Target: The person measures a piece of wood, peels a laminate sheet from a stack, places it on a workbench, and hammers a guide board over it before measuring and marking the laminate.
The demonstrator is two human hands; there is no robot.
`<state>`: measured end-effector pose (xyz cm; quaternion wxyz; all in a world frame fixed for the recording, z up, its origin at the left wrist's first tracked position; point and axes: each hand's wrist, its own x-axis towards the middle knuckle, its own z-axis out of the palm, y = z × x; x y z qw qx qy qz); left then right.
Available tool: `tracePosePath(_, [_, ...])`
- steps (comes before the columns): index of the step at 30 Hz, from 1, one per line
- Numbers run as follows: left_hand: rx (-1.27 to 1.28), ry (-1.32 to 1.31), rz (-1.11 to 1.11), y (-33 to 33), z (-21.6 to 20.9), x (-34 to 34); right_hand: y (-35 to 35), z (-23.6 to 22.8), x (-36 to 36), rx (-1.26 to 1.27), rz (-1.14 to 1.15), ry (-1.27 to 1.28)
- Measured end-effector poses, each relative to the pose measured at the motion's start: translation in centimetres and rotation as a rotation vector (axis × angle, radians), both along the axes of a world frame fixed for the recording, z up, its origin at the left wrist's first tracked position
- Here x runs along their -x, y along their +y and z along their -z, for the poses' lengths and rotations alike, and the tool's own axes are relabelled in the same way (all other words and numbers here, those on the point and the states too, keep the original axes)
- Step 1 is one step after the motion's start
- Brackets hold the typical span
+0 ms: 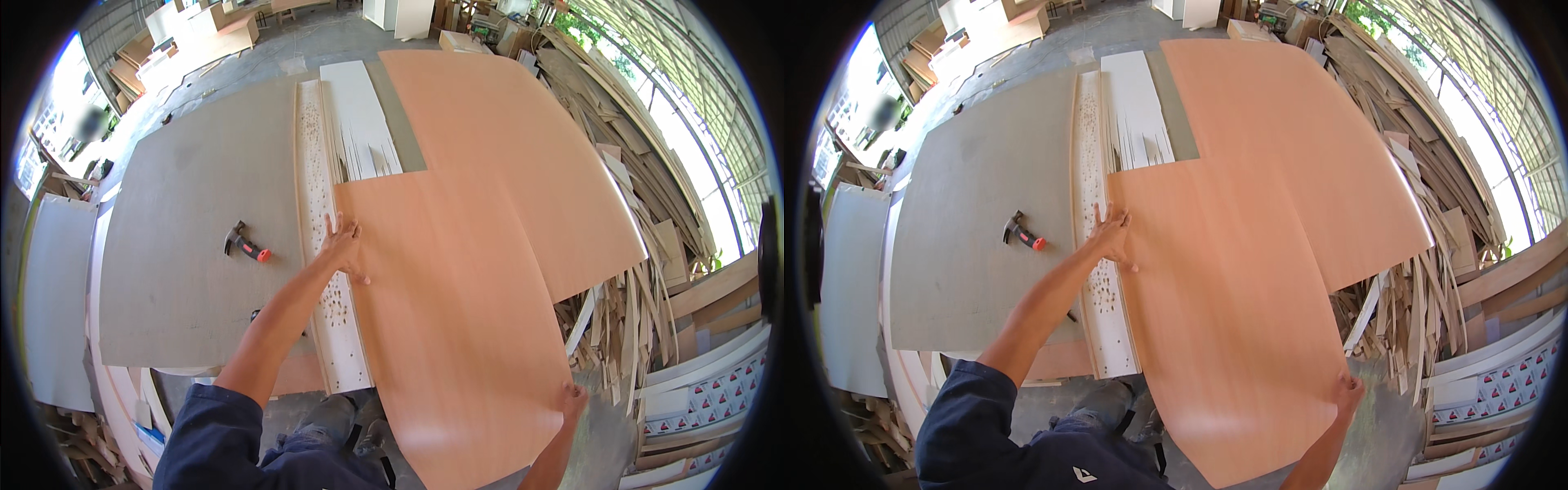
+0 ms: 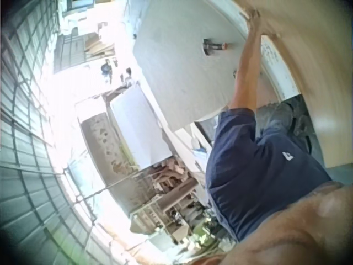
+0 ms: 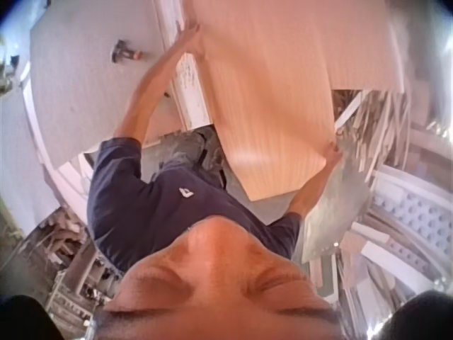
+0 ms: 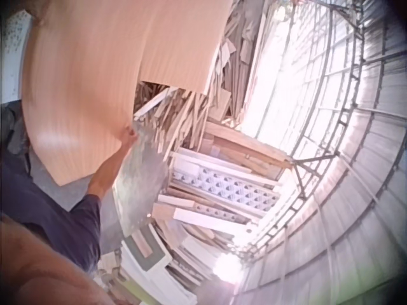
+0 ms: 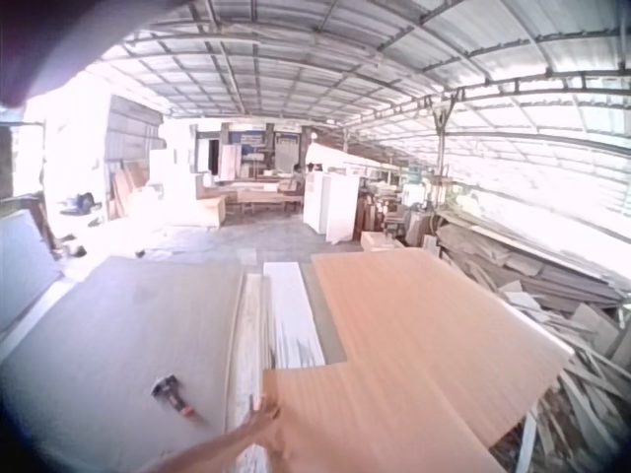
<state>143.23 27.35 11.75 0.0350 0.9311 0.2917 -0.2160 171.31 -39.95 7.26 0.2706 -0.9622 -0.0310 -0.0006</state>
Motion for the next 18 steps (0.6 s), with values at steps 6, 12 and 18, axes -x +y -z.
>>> tracePosePath(6, [-0.018,0.000,0.026,0.3,-0.7,-0.9,-0.5,1.1,-0.5,-0.119,-0.012,-0.002])
tracePosePath(12, [0.013,0.030,-0.004,0.7,-1.8,-1.6,-0.1,1.0,-1.0,-0.005,-0.049,-0.050])
tracePosePath(18, [-0.005,0.023,-0.041,2.6,-1.1,-2.0,2.3,1.2,-2.0,-0.006,0.014,-0.005])
